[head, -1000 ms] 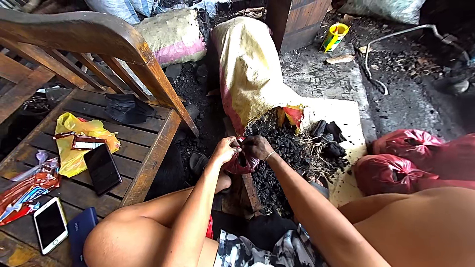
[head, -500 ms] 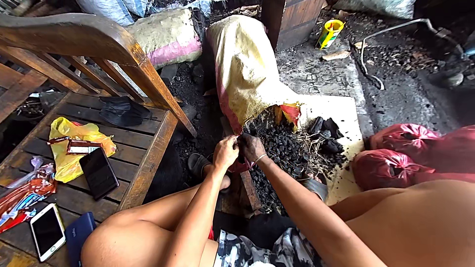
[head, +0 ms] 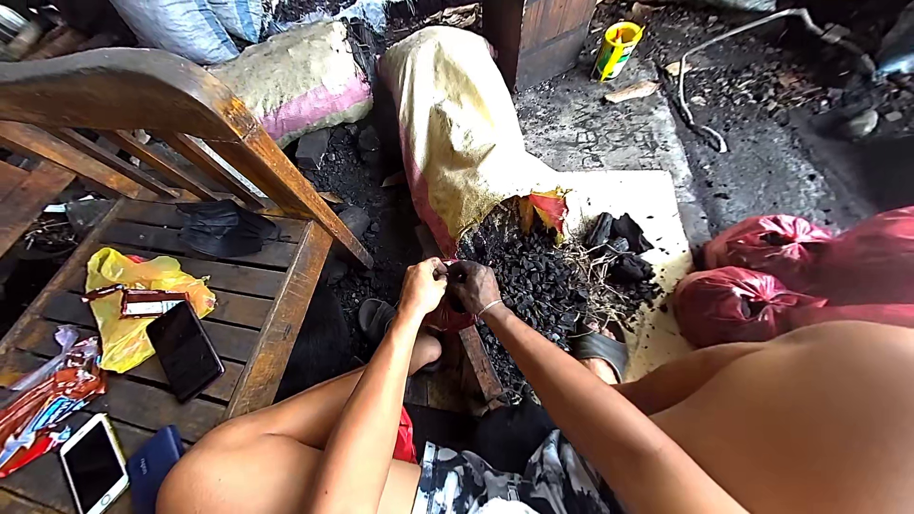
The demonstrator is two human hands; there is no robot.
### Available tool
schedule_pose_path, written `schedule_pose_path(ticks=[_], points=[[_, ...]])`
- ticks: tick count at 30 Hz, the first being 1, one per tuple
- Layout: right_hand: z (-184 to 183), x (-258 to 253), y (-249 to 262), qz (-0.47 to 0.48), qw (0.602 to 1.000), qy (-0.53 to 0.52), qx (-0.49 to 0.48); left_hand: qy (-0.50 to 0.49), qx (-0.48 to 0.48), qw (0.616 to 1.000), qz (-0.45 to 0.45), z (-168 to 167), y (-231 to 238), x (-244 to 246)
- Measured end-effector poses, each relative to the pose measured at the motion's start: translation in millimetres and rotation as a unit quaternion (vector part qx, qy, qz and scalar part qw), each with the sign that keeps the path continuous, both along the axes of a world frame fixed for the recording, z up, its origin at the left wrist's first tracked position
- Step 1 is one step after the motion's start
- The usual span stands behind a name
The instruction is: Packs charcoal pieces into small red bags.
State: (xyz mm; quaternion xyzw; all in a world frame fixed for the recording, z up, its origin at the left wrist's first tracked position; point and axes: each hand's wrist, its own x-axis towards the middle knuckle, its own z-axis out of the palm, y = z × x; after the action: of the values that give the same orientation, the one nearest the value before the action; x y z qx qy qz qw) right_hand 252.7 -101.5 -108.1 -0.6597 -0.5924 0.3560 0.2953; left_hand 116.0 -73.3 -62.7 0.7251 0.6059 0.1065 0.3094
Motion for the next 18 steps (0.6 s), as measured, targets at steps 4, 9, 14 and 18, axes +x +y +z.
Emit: schedule_pose_path(ticks=[4, 9, 14, 18], points=[[5.3, 3.4, 2.0, 0.02, 1.0, -0.013, -0.017, 0.005, 0.025, 0.998, -0.052, -5.1, -0.7, -3.5], [11.2, 6.6, 6.7, 0.054, 0.997, -0.054, -0.02, 0.034, 0.087, 0.988, -0.127, -12.2, -6.2, -9.5], [18.7, 30.3, 22.8, 0.186, 0.977, -0.038, -0.097, -0.045, 0.116, 0.984, -0.126, -24.0, -7.9, -16.2], [20.4, 40.2, 23.7, 0.208, 0.97, 0.026, -0.124, -0.112, 0.045, 0.991, -0.059, -18.6, -3.3, -18.8]])
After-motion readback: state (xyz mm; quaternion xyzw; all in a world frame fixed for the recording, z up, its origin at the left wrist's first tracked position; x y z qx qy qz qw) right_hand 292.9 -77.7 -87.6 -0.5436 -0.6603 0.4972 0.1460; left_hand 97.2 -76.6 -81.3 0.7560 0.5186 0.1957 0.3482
